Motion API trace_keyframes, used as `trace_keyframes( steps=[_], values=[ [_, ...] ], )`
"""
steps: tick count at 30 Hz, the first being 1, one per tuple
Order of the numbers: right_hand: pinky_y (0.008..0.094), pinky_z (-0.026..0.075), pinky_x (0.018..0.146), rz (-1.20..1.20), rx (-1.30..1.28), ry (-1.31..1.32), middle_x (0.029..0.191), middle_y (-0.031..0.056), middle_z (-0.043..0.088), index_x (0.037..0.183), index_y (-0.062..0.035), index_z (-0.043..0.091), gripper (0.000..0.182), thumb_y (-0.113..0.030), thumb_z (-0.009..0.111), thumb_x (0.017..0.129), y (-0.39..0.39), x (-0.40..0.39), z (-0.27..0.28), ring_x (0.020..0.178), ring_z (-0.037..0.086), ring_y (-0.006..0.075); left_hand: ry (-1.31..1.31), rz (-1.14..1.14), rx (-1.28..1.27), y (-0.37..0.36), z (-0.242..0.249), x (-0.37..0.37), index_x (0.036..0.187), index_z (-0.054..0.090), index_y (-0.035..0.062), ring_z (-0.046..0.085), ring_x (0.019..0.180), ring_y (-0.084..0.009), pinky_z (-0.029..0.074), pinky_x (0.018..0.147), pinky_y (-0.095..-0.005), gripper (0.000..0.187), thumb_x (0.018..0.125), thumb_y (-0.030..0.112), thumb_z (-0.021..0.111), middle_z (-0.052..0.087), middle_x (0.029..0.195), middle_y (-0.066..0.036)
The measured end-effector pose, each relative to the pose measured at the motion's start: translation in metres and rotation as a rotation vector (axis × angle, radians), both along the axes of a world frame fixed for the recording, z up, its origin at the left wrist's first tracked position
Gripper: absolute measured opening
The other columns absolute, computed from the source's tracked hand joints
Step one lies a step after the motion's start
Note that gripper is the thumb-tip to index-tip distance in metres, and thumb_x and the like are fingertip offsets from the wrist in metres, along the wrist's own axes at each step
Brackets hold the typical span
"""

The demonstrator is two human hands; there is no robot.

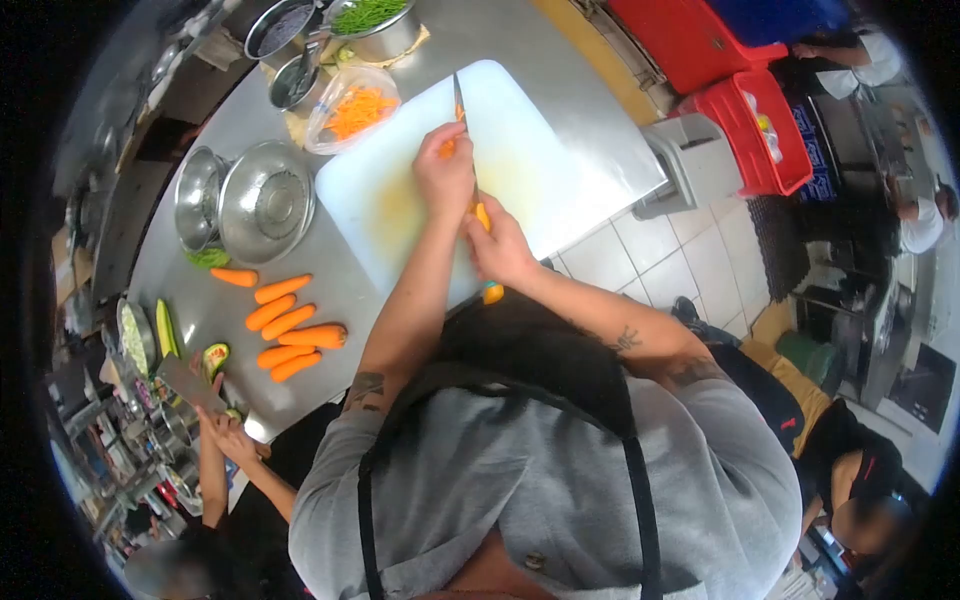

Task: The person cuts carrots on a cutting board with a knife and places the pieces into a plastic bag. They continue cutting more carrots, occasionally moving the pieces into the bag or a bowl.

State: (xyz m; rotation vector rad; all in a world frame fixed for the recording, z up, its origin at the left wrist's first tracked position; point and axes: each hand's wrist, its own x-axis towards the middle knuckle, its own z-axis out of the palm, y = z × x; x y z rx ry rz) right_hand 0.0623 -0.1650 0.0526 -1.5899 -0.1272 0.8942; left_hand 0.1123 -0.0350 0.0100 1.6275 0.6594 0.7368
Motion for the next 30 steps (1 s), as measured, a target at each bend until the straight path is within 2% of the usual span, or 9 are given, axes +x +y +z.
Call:
trace_keyframes(
  steps=[9, 11, 15, 16, 19, 20, 23, 26, 30],
  values=[
    [0.0296, 0.046, 0.044, 0.072, 0.222, -0.171, 0.071, 0.0007, 0.055, 0.154, -0.0088, 0.041, 0.047, -0.02, 0.052, 0.11, 0.105, 0.045, 0.015, 0.051, 0.054, 0.0115, -0.076, 0.079, -0.073, 0.117, 0.055, 0.043, 0.1, 0.078, -0.0006, 0.072, 0.099, -0.0217, 0.055, 0.091, -0.0321, 0.014, 0.087, 0.002, 0.072, 0.076, 0.104, -0.012],
    [0.03, 0.045, 0.045, 0.088, 0.246, -0.276, 0.07, 0.0007, 0.055, 0.154, -0.0086, 0.042, 0.047, -0.02, 0.053, 0.109, 0.135, 0.057, 0.008, 0.05, 0.053, 0.0114, -0.188, 0.101, 0.097, 0.155, 0.057, 0.051, 0.1, 0.077, -0.0006, 0.071, 0.095, -0.0195, 0.055, 0.09, -0.032, 0.013, 0.088, 0.002, 0.073, 0.077, 0.103, -0.011],
    [0.029, 0.045, 0.047, 0.098, 0.237, -0.375, 0.069, 0.0008, 0.057, 0.153, -0.0083, 0.044, 0.046, -0.02, 0.054, 0.109, 0.169, 0.073, -0.002, 0.051, 0.052, 0.0098, -0.192, 0.145, 0.084, 0.203, 0.034, 0.062, 0.103, 0.076, -0.0001, 0.071, 0.091, -0.0184, 0.055, 0.089, -0.0328, 0.014, 0.09, 0.004, 0.073, 0.077, 0.1, -0.01],
    [0.0286, 0.045, 0.048, 0.098, 0.229, -0.403, 0.07, 0.0007, 0.057, 0.152, -0.0085, 0.045, 0.046, -0.02, 0.054, 0.109, 0.17, 0.074, -0.004, 0.052, 0.052, 0.0092, -0.043, 0.135, 0.269, 0.219, 0.008, 0.057, 0.106, 0.075, 0.0016, 0.071, 0.089, -0.0191, 0.056, 0.089, -0.033, 0.017, 0.09, 0.008, 0.074, 0.077, 0.101, -0.012],
    [0.027, 0.045, 0.051, 0.103, 0.235, -0.513, 0.071, -0.0007, 0.057, 0.152, -0.0095, 0.047, 0.045, -0.021, 0.055, 0.11, 0.141, 0.085, -0.021, 0.055, 0.052, 0.0074, 0.312, -0.066, 0.353, 0.23, -0.023, 0.038, 0.111, 0.075, 0.0039, 0.074, 0.095, -0.0246, 0.056, 0.093, -0.0356, 0.023, 0.091, 0.015, 0.075, 0.077, 0.105, -0.015],
    [0.0265, 0.046, 0.052, 0.122, 0.202, -0.505, 0.072, -0.0012, 0.057, 0.152, -0.0099, 0.047, 0.044, -0.021, 0.055, 0.11, 0.123, 0.089, -0.025, 0.057, 0.052, 0.0069, 0.221, -0.102, 0.474, 0.238, -0.043, 0.037, 0.116, 0.075, 0.0053, 0.074, 0.104, -0.0323, 0.056, 0.097, -0.0389, 0.028, 0.092, 0.021, 0.075, 0.077, 0.111, -0.018],
    [0.0248, 0.046, 0.055, 0.18, 0.07, -0.25, 0.077, -0.0024, 0.059, 0.152, -0.0104, 0.047, 0.045, -0.021, 0.056, 0.11, 0.061, 0.102, -0.008, 0.061, 0.053, 0.0057, 0.323, -0.235, 0.562, 0.236, -0.023, 0.032, 0.119, 0.075, 0.0045, 0.071, 0.114, -0.0377, 0.055, 0.1, -0.0406, 0.03, 0.093, 0.021, 0.073, 0.075, 0.116, -0.02],
    [0.0286, 0.052, 0.067, 0.144, -0.089, -0.247, 0.082, 0.0009, 0.063, 0.139, -0.004, 0.059, 0.037, -0.021, 0.06, 0.107, -0.005, 0.125, -0.021, 0.071, 0.058, 0.0092, 0.121, -0.24, 0.82, 0.236, -0.005, 0.021, 0.116, 0.073, 0.0027, 0.07, 0.107, -0.0402, 0.056, 0.095, -0.042, 0.027, 0.094, 0.019, 0.071, 0.074, 0.115, -0.018],
    [0.0354, 0.054, 0.07, 0.186, -0.333, -0.516, 0.083, 0.0139, 0.069, 0.128, -0.0005, 0.065, 0.03, -0.017, 0.063, 0.103, -0.064, 0.144, -0.008, 0.075, 0.067, 0.0221, 0.236, -0.055, 0.504, 0.182, 0.021, -0.043, 0.11, 0.072, 0.0002, 0.067, 0.099, -0.0419, 0.053, 0.094, -0.0477, 0.024, 0.093, 0.016, 0.071, 0.071, 0.109, -0.02]
  ],
)
